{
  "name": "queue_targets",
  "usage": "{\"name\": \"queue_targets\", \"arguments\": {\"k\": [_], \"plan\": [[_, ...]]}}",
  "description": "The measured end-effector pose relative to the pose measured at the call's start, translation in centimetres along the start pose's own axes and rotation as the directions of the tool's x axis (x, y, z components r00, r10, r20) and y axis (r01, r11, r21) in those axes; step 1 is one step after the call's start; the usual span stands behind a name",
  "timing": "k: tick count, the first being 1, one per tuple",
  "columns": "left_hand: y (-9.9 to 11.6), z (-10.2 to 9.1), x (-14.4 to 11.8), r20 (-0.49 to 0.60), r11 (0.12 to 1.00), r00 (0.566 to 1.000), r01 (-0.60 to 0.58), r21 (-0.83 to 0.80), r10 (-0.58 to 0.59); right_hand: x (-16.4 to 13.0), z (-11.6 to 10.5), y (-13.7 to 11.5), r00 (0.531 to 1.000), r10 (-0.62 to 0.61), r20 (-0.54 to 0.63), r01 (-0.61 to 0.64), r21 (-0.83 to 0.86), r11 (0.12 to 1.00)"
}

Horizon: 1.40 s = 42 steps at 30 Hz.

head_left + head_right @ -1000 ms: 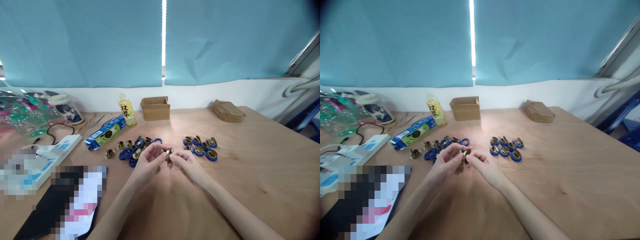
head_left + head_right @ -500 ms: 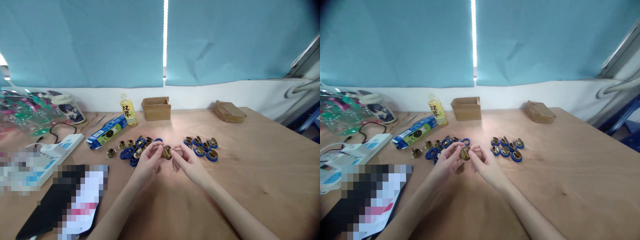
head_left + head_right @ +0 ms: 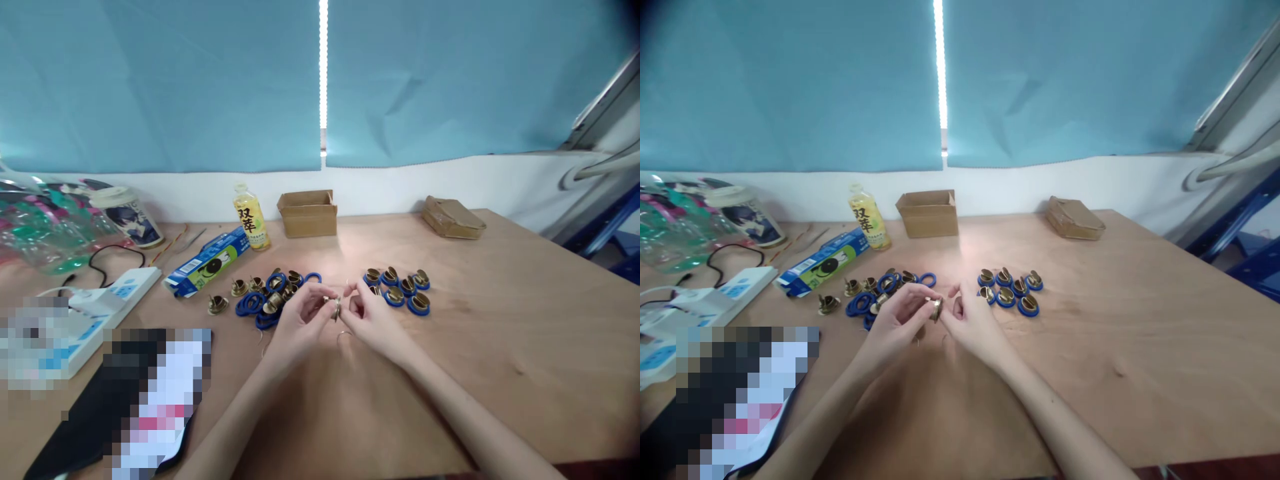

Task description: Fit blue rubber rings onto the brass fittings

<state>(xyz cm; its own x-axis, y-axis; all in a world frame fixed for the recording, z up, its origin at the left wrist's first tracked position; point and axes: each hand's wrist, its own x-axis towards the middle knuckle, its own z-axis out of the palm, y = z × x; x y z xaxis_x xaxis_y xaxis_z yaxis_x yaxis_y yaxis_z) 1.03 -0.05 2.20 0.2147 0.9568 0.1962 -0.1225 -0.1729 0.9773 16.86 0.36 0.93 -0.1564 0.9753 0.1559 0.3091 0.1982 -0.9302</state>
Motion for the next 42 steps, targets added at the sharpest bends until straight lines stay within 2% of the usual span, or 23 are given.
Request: {"name": "queue_targets", "arguments": {"k": [2,4,9,12,17,20,24,27,31,35,39,42], "plan": [[0.1,-0.2,0.1,-0.061,0.998,0.998,-0.022,0.051,0.025,0.3,-0.8,0.1,0.999,-0.007,0.052,0.008,-0.025,1.0],[0.1,-0.6,0.2,-0.121,0.999,0.992,-0.018,0.038,0.022,0.7,-1.8,0.3,0.999,-0.006,0.039,0.008,-0.056,0.998],[-0.6,-1.6,1.0,-0.239,0.953,0.96,0.074,-0.293,-0.148,1.3,-2.9,0.6,0.992,-0.044,-0.121,0.015,-0.232,0.973],[-0.4,-1.9,1.5,-0.247,0.918,0.944,0.115,-0.38,-0.22,0.8,-2.3,0.7,0.99,-0.122,-0.066,0.087,-0.389,0.917],[0.2,-2.4,1.7,-0.286,0.934,0.939,0.083,-0.348,-0.189,0.1,0.4,1.9,0.952,-0.296,0.082,0.293,-0.535,0.792],[-0.1,-2.9,1.8,-0.328,0.96,0.93,0.077,-0.271,-0.167,0.5,1.7,2.9,0.924,-0.352,0.148,0.368,-0.591,0.718],[-0.6,-3.1,1.9,-0.378,0.985,0.918,0.06,-0.16,-0.118,2.4,2.2,3.6,0.933,-0.31,0.184,0.342,-0.729,0.594],[-0.5,-2.9,2.0,-0.362,0.993,0.928,0.053,-0.107,-0.088,4.7,2.3,3.7,0.934,-0.269,0.234,0.344,-0.785,0.515],[-0.4,-2.4,1.8,-0.286,0.991,0.953,0.066,-0.113,-0.097,7.5,3.0,3.9,0.926,-0.258,0.275,0.373,-0.77,0.517],[-0.7,-2.1,1.6,-0.234,0.985,0.968,0.054,-0.162,-0.091,8.9,3.3,3.9,0.914,-0.277,0.295,0.403,-0.732,0.55],[-0.7,-1.8,1.3,-0.213,0.979,0.975,0.018,-0.205,-0.062,8.4,1.4,3.2,0.926,-0.311,0.214,0.369,-0.688,0.625],[-0.7,-1.6,1.2,-0.228,0.976,0.972,0.013,-0.217,-0.064,6.7,-0.9,2.5,0.938,-0.318,0.14,0.333,-0.623,0.708]]}}
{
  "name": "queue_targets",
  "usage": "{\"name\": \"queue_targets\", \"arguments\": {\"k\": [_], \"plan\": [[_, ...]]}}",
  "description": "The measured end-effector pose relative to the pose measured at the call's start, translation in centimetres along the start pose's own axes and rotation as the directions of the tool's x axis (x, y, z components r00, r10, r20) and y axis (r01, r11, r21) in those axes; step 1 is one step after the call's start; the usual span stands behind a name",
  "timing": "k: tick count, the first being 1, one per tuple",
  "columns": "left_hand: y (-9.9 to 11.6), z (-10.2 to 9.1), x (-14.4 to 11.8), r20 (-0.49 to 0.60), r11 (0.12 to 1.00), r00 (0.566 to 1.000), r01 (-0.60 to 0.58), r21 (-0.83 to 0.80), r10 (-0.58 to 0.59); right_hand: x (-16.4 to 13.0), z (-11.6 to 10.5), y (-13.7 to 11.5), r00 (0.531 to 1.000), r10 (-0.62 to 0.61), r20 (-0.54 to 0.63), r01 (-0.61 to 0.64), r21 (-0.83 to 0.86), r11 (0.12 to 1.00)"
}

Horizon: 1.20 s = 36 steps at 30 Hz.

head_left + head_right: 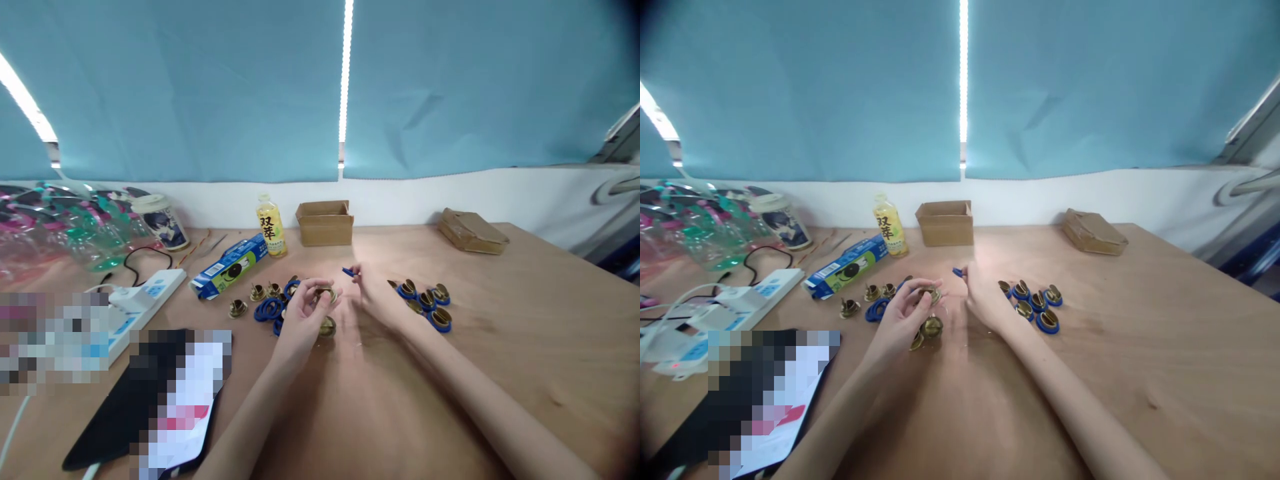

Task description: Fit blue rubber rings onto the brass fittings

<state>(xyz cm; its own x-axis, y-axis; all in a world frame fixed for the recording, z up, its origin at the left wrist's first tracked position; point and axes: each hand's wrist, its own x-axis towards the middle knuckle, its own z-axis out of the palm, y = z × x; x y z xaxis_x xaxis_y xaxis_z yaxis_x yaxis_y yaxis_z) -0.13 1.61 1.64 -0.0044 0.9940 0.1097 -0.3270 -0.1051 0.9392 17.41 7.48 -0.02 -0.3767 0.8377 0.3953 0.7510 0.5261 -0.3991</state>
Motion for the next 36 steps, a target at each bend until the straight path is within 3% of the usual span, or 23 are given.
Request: {"name": "queue_targets", "arguments": {"k": [1,2,4,8,11,16,25,31,36], "plan": [[-0.1,0.0,0.0,0.001,1.0,1.0,0.009,0.0,-0.009,-0.7,-0.7,-0.1,0.999,0.025,-0.025,-0.024,0.064,0.998],[-0.2,0.0,0.0,0.005,1.0,1.0,0.017,0.006,-0.017,-1.5,-1.4,-0.2,0.993,0.099,-0.059,-0.081,0.251,0.965],[-0.6,0.0,0.0,0.01,0.999,1.0,0.013,0.051,-0.013,-2.9,-2.2,-0.8,0.971,0.229,-0.074,-0.164,0.494,0.854],[-1.7,-0.3,-0.3,0.06,0.958,0.995,-0.097,0.27,0.084,-4.5,-2.0,-2.5,0.961,0.275,-0.028,-0.2,0.615,0.763],[-2.2,-0.3,-0.7,0.111,0.939,0.989,-0.124,0.322,0.093,-4.8,-1.4,-3.5,0.965,0.249,-0.084,-0.146,0.617,0.773],[-2.4,0.3,-1.2,0.197,0.957,0.98,-0.05,0.284,-0.007,-5.3,-1.4,-4.2,0.964,0.175,-0.201,-0.041,0.538,0.842],[-2.4,1.0,-1.6,0.276,0.975,0.959,0.001,0.223,-0.064,-5.5,-1.8,-4.0,0.974,0.131,-0.185,-0.046,0.405,0.913],[-1.1,1.5,-2.0,0.375,0.984,0.912,0.131,0.118,-0.166,-5.3,-1.6,-3.6,0.977,0.134,-0.164,-0.064,0.378,0.924],[-0.3,1.5,-1.9,0.342,0.978,0.917,0.196,0.065,-0.207,-4.9,-2.1,-3.7,0.968,0.168,-0.186,-0.073,0.429,0.9]]}}
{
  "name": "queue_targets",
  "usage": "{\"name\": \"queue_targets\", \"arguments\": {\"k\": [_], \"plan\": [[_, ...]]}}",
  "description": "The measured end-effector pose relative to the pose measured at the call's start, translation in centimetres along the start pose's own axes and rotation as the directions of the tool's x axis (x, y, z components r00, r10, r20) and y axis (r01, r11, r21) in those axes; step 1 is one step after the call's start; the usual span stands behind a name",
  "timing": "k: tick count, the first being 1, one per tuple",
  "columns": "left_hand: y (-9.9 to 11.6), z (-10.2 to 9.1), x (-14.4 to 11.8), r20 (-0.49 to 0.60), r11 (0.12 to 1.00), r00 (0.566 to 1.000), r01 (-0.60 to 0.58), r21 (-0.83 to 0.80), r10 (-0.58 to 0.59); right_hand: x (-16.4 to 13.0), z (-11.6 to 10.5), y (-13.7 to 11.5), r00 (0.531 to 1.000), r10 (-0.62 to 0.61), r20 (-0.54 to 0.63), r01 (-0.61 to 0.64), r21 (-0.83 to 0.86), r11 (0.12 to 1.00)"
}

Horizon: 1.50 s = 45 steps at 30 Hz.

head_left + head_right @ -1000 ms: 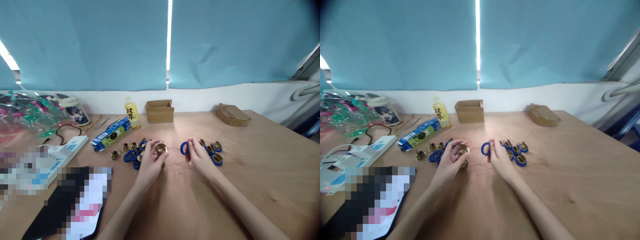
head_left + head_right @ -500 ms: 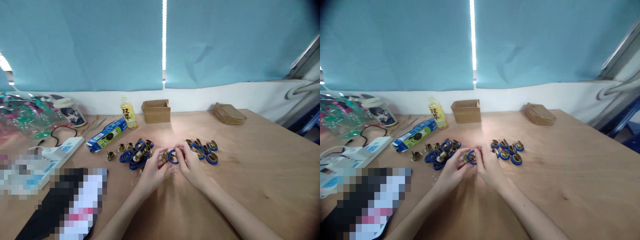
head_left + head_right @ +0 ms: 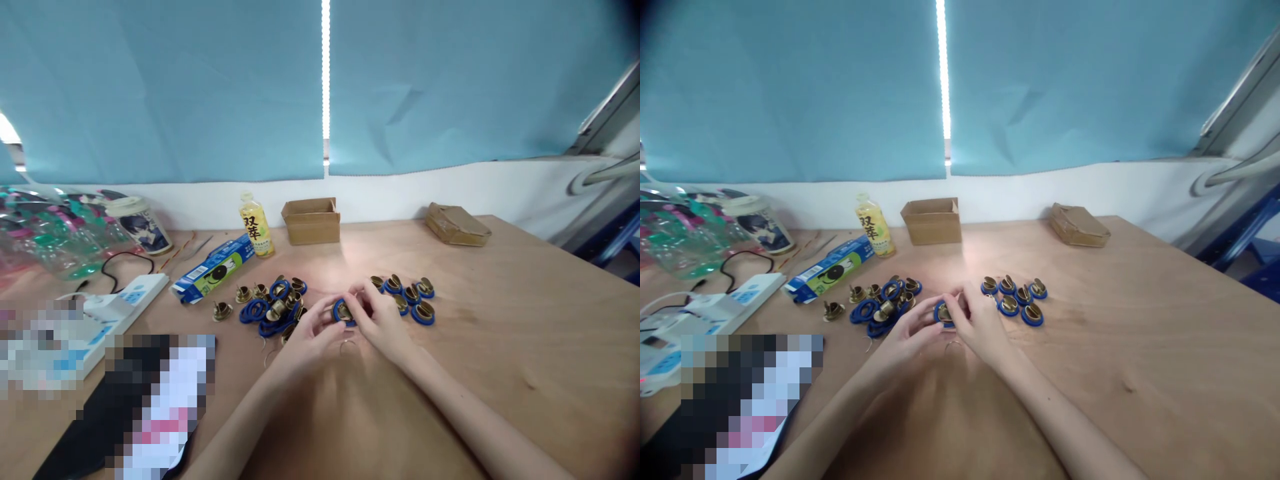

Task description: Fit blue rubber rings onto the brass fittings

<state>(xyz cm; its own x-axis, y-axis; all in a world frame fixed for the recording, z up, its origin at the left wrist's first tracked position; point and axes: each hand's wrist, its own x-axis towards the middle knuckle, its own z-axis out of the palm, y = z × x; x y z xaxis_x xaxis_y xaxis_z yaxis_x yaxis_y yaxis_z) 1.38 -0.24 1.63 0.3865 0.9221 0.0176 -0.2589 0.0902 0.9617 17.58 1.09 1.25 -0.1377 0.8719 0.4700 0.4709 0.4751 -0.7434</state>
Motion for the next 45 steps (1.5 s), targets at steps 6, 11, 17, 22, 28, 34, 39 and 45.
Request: {"name": "queue_targets", "arguments": {"k": [6,11,17,22,28,34,39,45], "plan": [[0.1,-0.1,-0.1,0.016,0.994,0.999,0.042,-0.097,-0.04,0.4,-0.1,0.4,0.994,0.099,0.052,-0.103,0.095,0.99],[0.2,0.0,-0.2,-0.016,0.994,0.998,0.057,-0.089,-0.058,0.6,0.0,1.0,0.991,0.126,0.054,-0.132,0.135,0.982],[0.1,0.2,0.0,-0.026,0.998,0.999,0.02,-0.052,-0.022,0.7,-0.2,0.8,0.995,0.104,0.011,-0.104,0.078,0.991],[0.0,0.3,0.0,-0.048,0.999,0.999,0.002,0.033,0.0,0.9,-0.2,1.0,0.99,0.104,0.09,-0.111,0.071,0.991],[-0.2,0.1,0.1,-0.063,0.983,0.996,-0.054,0.175,0.066,0.9,-0.9,0.7,0.967,0.104,0.231,-0.124,0.072,0.99],[-0.2,-0.2,0.0,-0.041,0.962,0.996,-0.07,0.263,0.084,1.0,-2.1,-0.1,0.938,0.129,0.321,-0.146,0.029,0.989],[-0.7,-0.4,0.1,-0.04,0.927,0.984,-0.147,0.346,0.171,1.1,-2.0,0.0,0.918,0.072,0.389,-0.067,-0.026,0.997],[-0.6,-0.2,0.1,-0.07,0.971,0.995,-0.057,0.231,0.075,1.2,-1.8,0.3,0.933,0.053,0.357,-0.012,-0.115,0.993]]}}
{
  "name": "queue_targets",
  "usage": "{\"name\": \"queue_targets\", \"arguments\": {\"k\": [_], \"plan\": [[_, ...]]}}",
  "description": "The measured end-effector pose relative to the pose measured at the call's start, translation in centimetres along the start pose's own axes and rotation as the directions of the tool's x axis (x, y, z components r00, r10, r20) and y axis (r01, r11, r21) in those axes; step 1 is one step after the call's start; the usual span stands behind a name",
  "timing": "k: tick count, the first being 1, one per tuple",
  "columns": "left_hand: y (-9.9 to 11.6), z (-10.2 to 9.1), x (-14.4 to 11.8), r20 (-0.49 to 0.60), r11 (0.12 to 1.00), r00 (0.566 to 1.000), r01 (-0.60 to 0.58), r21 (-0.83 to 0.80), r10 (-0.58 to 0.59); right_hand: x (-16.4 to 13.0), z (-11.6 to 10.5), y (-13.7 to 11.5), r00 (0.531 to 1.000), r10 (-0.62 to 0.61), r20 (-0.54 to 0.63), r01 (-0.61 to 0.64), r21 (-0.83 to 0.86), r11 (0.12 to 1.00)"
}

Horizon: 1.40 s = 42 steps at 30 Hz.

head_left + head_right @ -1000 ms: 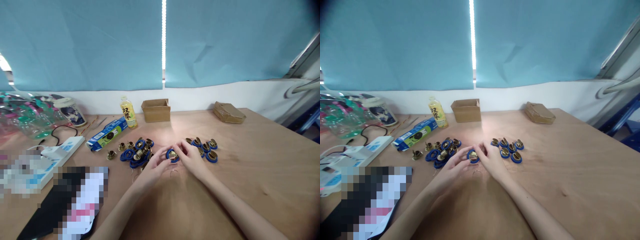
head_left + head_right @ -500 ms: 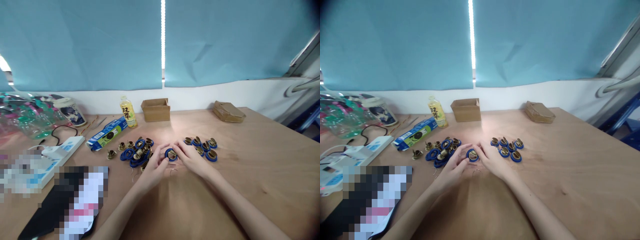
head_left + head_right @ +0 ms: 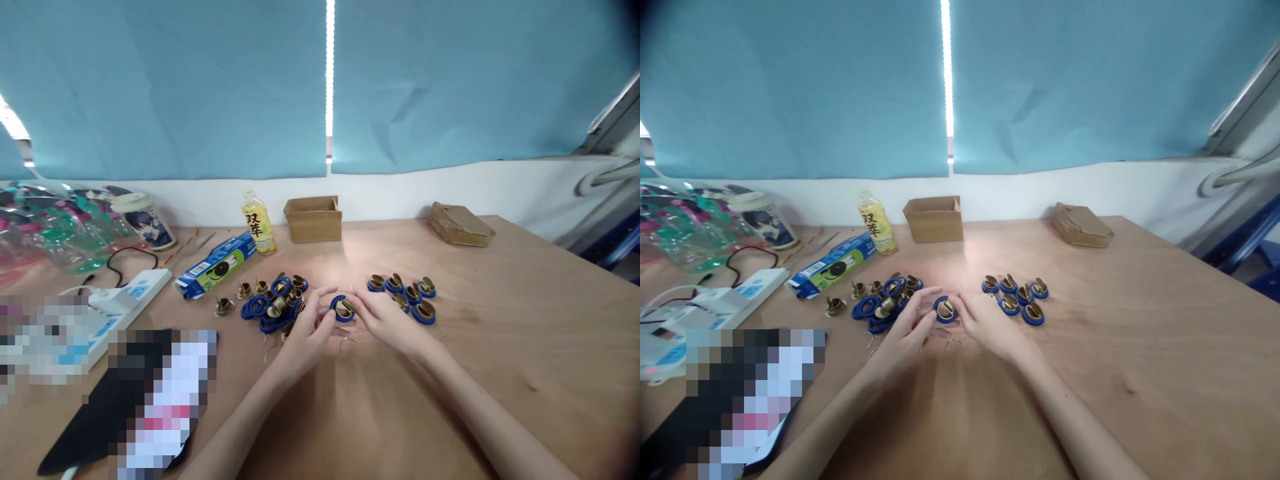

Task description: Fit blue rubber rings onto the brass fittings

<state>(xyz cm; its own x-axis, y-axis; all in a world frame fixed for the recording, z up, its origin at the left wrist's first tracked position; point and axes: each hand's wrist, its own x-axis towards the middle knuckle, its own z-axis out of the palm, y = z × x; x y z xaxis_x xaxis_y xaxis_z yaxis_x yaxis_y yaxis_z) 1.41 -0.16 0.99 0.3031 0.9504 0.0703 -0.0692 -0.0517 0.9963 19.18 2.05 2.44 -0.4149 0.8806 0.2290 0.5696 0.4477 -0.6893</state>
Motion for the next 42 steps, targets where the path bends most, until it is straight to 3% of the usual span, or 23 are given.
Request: {"name": "queue_targets", "arguments": {"k": [3,6,10,18,22,26,31,36,42], "plan": [[0.7,-0.2,0.1,-0.022,0.998,0.998,0.061,0.014,-0.061,-0.1,0.3,0.2,1.0,0.012,-0.025,-0.012,-0.003,1.0],[1.4,-0.5,0.2,0.0,0.995,1.0,0.029,0.092,-0.029,-0.2,0.5,0.2,0.999,0.033,-0.042,-0.031,0.037,0.999],[1.7,-0.5,0.2,0.052,0.992,0.998,-0.033,0.118,0.027,-0.4,-0.2,0.0,0.993,0.061,0.102,-0.077,0.166,0.983],[0.8,-0.4,0.2,0.045,0.981,0.984,0.165,0.101,-0.17,-0.5,-1.1,-0.2,0.962,0.035,0.269,-0.104,0.245,0.964],[1.1,-0.4,0.3,0.045,0.982,0.986,0.157,0.108,-0.162,-0.6,-1.0,-0.2,0.941,0.05,0.335,-0.164,0.319,0.934],[1.3,-0.6,0.4,0.045,0.987,0.99,0.13,0.096,-0.134,-0.7,-0.8,-0.5,0.936,0.11,0.333,-0.234,0.359,0.904],[1.1,-0.5,0.4,0.047,0.987,0.989,0.139,0.075,-0.143,-0.6,-0.7,-0.5,0.945,0.115,0.306,-0.234,0.388,0.891],[1.6,-0.3,0.2,0.095,0.971,0.971,0.226,-0.073,-0.219,-0.2,-0.7,0.1,0.955,0.175,0.241,-0.27,0.45,0.851],[2.0,-0.2,0.1,0.102,0.987,0.987,0.132,-0.096,-0.122,0.1,-0.5,0.2,0.971,0.167,0.173,-0.237,0.566,0.79]]}}
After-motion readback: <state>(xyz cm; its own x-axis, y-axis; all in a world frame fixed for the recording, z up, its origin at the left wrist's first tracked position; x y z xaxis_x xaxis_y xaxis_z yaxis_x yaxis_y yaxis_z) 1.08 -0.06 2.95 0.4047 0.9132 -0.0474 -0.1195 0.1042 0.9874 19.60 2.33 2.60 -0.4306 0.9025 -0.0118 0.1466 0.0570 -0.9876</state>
